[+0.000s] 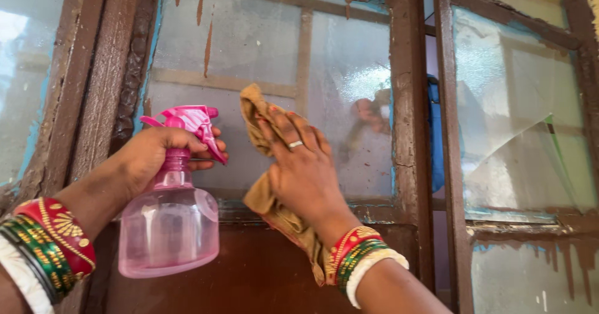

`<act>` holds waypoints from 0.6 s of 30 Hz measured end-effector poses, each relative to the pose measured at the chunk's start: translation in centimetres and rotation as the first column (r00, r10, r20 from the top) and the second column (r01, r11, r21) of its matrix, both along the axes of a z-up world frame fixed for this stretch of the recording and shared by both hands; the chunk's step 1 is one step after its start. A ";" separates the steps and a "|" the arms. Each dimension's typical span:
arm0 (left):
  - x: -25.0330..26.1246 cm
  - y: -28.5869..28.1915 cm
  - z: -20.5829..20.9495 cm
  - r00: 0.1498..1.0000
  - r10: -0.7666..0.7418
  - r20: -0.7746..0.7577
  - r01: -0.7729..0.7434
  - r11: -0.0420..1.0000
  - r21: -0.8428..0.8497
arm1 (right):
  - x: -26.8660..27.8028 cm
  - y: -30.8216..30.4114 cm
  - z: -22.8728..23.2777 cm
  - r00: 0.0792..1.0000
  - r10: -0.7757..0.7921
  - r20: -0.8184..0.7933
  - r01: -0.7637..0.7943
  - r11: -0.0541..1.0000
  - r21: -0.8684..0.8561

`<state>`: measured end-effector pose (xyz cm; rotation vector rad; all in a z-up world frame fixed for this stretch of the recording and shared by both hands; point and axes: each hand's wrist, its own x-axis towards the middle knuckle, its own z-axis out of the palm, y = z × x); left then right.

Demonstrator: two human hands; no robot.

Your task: The person cleans window panes and frames by wiping them with a cloth while holding a spray bottle.

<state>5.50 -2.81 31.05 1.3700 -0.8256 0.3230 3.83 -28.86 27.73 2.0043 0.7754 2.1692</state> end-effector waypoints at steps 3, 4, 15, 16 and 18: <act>-0.2 0.6 0.4 0.999 0.027 0.043 -0.028 0.999 0.023 | 0.1 -3.7 -0.1 0.997 -0.076 0.005 0.076 0.995 0.064; -0.4 1.1 0.4 0.998 0.041 0.050 -0.041 0.999 -0.001 | 0.2 -4.9 -0.1 0.994 -0.107 0.006 0.105 0.985 0.138; 0.2 2.3 -0.2 0.995 -0.015 0.104 0.022 0.998 -0.060 | 2.2 -4.8 0.6 0.997 -0.068 0.037 0.053 0.950 0.309; 0.2 2.3 -0.2 0.994 -0.007 0.105 0.012 0.998 -0.055 | 2.2 -3.8 0.6 0.999 -0.024 0.038 0.013 0.964 0.265; 0.1 2.4 -0.3 0.994 0.004 0.105 0.002 0.999 -0.051 | 2.5 -0.8 0.9 0.994 -0.047 0.095 0.029 0.984 0.178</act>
